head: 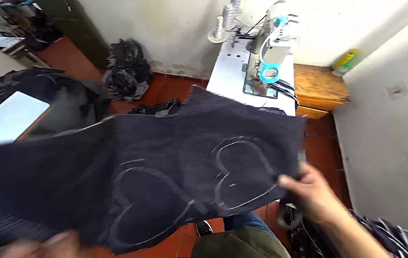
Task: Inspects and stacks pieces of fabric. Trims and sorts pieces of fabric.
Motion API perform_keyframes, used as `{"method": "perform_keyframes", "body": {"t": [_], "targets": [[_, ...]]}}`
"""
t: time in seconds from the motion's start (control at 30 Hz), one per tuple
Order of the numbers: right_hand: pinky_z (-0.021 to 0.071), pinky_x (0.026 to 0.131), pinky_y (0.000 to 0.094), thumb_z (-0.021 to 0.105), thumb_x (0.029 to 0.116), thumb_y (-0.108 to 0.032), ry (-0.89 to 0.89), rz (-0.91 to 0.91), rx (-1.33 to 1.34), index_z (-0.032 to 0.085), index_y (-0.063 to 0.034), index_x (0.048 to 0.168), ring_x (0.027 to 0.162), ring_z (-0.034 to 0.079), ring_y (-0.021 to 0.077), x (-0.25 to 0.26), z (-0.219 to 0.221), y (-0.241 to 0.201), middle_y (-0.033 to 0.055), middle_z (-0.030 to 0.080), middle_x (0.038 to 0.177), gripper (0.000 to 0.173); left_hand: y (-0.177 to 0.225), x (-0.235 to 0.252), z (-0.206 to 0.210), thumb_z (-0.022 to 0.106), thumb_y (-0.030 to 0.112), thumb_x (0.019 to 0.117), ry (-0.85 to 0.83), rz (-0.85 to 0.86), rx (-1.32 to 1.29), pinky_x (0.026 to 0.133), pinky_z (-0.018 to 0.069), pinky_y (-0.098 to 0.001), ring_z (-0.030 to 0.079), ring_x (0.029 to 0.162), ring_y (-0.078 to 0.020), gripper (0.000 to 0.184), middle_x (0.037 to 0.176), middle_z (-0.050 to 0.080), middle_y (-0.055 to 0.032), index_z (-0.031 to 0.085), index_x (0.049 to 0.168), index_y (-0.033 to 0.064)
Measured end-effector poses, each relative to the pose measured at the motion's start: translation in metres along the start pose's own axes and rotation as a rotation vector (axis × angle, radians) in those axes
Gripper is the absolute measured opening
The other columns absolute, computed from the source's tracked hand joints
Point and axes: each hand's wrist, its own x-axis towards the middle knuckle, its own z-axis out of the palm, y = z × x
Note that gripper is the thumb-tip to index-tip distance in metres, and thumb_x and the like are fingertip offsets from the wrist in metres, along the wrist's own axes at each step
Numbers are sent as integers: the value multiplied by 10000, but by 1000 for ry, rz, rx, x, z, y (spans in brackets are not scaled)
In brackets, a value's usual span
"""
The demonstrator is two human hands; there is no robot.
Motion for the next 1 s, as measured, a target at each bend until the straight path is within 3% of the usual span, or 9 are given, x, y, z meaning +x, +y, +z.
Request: {"method": "perform_keyframes", "body": {"t": [0.1,0.2,0.37,0.47,0.6,0.73,0.83,0.93,1.0], "targets": [[635,653,255,772,764,-139,212,-30,-326,612,-164,1189,754,724,46,15,-74,-44,-75,745,913,456,-51,-27,101,626,274,1017,62,174,41,697,505,-96,586,748,111,236,744,582,142,584,806,176],[627,711,313,742,836,-77,271,-19,-614,576,-106,1226,794,715,71,46,-106,-64,-21,719,934,425,-77,-37,194,576,265,1046,97,187,-57,695,552,-154,629,720,47,309,710,605,44,588,802,76],[520,820,700,857,846,-154,295,251,-896,591,27,1225,917,676,446,153,-158,-4,268,684,988,497,-105,-52,301,567,140,1020,-178,-253,167,622,529,-357,581,604,-166,234,683,580,-92,616,1026,-88],[493,811,750,849,863,-217,270,389,-1095,503,74,1334,977,646,570,194,-170,65,358,661,1072,653,-119,-67,330,596,123,1020,-385,-430,373,808,574,-544,707,838,-409,465,909,677,-277,430,1360,-148],[538,846,676,803,893,-332,86,251,-1195,553,5,1386,1085,648,493,187,-73,83,296,626,1257,648,-108,-68,349,586,153,1027,-544,-477,515,867,576,-559,720,944,-453,560,1023,686,-317,348,1425,-161],[569,800,602,576,922,-708,-392,223,-1043,361,-331,1602,944,711,384,173,41,127,185,699,1179,807,-105,-49,357,583,178,1036,-634,-620,578,911,553,-576,709,985,-458,618,1038,685,-316,288,1491,-118],[550,826,638,449,911,-814,-473,401,-1137,161,-494,1623,993,692,436,186,52,156,242,641,1285,832,-115,-1,331,590,225,1045,-714,-760,471,832,596,-542,727,880,-376,625,1041,693,-260,293,1513,-65],[551,803,642,484,895,-815,-504,436,-1223,129,-507,1622,984,691,446,193,52,154,241,663,1230,866,-140,25,258,537,220,1071,-469,-631,345,657,649,-441,736,704,-236,477,1013,718,-163,408,1474,-1],[542,831,653,498,881,-823,-526,448,-1243,149,-495,1625,1022,682,455,200,54,153,247,674,1218,885,-184,1,210,480,230,1082,-593,-703,570,768,629,-498,735,833,-303,424,1050,698,-203,450,1413,-33]]}}
